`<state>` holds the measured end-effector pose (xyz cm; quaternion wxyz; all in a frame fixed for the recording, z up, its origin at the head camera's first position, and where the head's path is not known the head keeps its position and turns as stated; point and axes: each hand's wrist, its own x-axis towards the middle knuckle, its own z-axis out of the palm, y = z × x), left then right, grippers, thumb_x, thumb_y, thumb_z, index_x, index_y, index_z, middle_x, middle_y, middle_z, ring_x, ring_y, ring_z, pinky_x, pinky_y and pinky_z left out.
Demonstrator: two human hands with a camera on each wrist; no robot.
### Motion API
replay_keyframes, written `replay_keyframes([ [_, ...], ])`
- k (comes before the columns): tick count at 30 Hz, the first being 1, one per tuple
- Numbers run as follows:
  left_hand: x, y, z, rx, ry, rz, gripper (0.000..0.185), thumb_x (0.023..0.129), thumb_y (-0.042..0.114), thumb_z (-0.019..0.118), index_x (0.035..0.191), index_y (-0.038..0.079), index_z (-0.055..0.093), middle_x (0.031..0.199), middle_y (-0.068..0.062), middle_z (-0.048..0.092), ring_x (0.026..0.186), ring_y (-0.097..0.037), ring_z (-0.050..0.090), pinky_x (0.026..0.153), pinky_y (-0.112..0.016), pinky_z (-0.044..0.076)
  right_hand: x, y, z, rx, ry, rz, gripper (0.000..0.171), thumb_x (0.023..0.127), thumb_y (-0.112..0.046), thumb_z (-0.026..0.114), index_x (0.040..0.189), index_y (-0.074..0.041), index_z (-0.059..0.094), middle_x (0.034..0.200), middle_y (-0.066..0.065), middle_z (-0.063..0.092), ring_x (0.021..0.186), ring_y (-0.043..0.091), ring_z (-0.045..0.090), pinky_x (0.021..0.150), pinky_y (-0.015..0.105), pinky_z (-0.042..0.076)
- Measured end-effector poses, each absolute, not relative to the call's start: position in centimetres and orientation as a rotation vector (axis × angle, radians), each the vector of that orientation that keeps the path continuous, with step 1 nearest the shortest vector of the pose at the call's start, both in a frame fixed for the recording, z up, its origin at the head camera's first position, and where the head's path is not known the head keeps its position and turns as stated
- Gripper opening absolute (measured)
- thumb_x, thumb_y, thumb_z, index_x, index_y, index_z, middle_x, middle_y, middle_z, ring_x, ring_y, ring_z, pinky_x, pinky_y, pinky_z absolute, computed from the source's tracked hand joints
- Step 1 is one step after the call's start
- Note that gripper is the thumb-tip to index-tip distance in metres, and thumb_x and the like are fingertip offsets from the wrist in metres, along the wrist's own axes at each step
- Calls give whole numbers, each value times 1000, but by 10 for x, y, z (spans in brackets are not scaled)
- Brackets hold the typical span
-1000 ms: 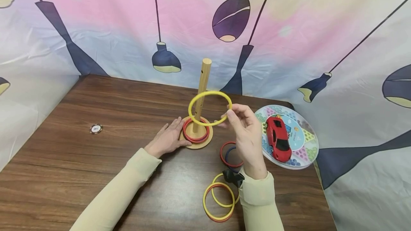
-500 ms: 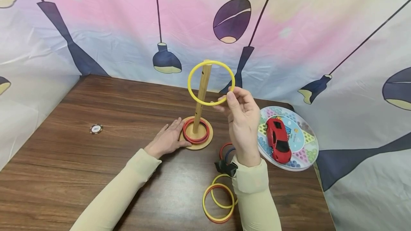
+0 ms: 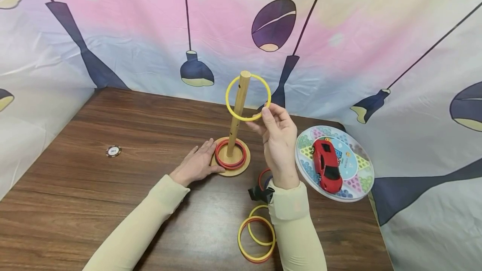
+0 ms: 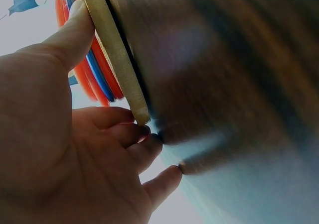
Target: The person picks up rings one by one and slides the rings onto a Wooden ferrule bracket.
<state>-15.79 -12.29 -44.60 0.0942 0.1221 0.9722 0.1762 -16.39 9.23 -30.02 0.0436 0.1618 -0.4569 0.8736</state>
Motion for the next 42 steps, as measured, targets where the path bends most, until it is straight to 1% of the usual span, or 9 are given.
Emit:
replay_keyframes([
  [5,-157,-123,-445,357,2879,525,97,87,58,62,152,-2,23,159,-20,18,146,-30,18,117,-51,16,-173,100,-329,269,-1622,2690,10,98,-8,58,105,-4,63,91,6,62,81,18,66,75,34,58],
  [8,-158,-122,-445,355,2880,520,97,87,58,62,152,-2,24,158,-20,18,146,-30,18,117,-50,16,-179,104,-347,89,-1848,2624,11,98,-8,58,106,-3,63,89,4,61,75,14,65,74,33,58],
  [14,-159,-122,-443,336,2879,502,98,87,60,61,153,-1,23,159,-19,18,146,-28,18,117,-50,16,-189,107,-376,-110,-2353,2382,30,98,-11,59,122,6,56,93,10,56,73,14,64,76,34,58],
  [19,-159,-121,-443,331,2876,501,97,87,59,62,153,-1,23,159,-19,18,147,-28,18,117,-50,16,-193,103,-393,-127,-2576,2250,35,99,-11,57,126,11,53,101,21,54,71,14,61,71,28,58],
  [22,-159,-121,-443,337,2877,508,97,87,59,62,153,-1,23,158,-19,19,146,-29,18,117,-50,17,-194,101,-402,-98,-2642,2221,35,99,-8,55,126,14,52,100,23,54,69,14,60,67,26,58],
  [27,-159,-121,-443,337,2874,514,97,88,58,61,153,-1,22,159,-19,18,147,-28,18,117,-50,16,-194,97,-411,-77,-2718,2192,30,99,-8,55,122,11,55,102,25,56,70,16,61,65,26,57],
  [34,-159,-120,-443,324,2873,517,98,87,59,62,153,-1,21,159,-18,18,147,-28,18,117,-49,16,-193,96,-414,-66,-2823,2054,29,98,-14,58,121,5,60,103,23,61,73,21,62,77,43,56],
  [37,-159,-120,-443,310,2870,509,99,87,59,62,154,-1,21,159,-18,18,147,-28,17,117,-49,16,-192,96,-414,-48,-2895,1949,31,99,-18,57,122,2,61,104,20,63,78,24,63,79,46,54],
  [42,-159,-119,-443,295,2862,499,98,87,59,62,154,-1,20,159,-17,17,147,-28,17,117,-48,16,-189,97,-414,16,-2965,1836,33,99,-20,57,123,2,61,101,16,64,86,27,63,70,35,52],
])
